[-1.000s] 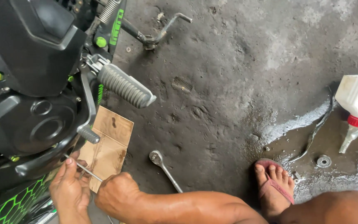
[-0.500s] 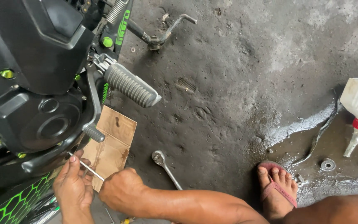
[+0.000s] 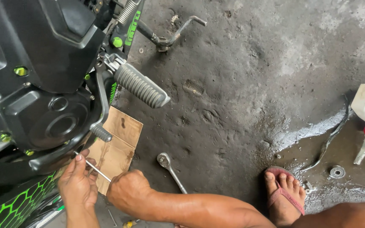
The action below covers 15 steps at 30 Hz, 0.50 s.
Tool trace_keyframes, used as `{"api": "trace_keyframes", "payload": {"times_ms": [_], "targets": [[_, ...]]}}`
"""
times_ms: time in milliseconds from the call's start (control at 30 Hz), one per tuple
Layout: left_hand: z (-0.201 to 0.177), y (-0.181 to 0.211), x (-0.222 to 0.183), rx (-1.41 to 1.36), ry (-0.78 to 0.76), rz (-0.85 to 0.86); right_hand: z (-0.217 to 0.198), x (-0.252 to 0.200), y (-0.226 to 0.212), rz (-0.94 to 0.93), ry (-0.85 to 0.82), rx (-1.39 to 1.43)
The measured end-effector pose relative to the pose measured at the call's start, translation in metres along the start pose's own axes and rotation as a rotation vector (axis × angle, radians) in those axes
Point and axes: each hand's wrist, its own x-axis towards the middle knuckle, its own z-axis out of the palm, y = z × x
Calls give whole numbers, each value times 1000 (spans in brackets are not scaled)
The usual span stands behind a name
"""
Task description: Repairing a motorcycle engine by removing screws and components using hand tools
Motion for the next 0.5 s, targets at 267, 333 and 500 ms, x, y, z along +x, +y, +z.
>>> {"api": "trace_keyframes", "payload": {"times_ms": [267,333,500], "targets": [[2,5,-3,25,12,-19,-9,-2,1,-11,-40,-42],[3,5,-3,37,16,-22,-6,-2,2,-8,-14,-30],[0,2,1,49,-13,-10,-4,-2,5,-8,36,-18]]}}
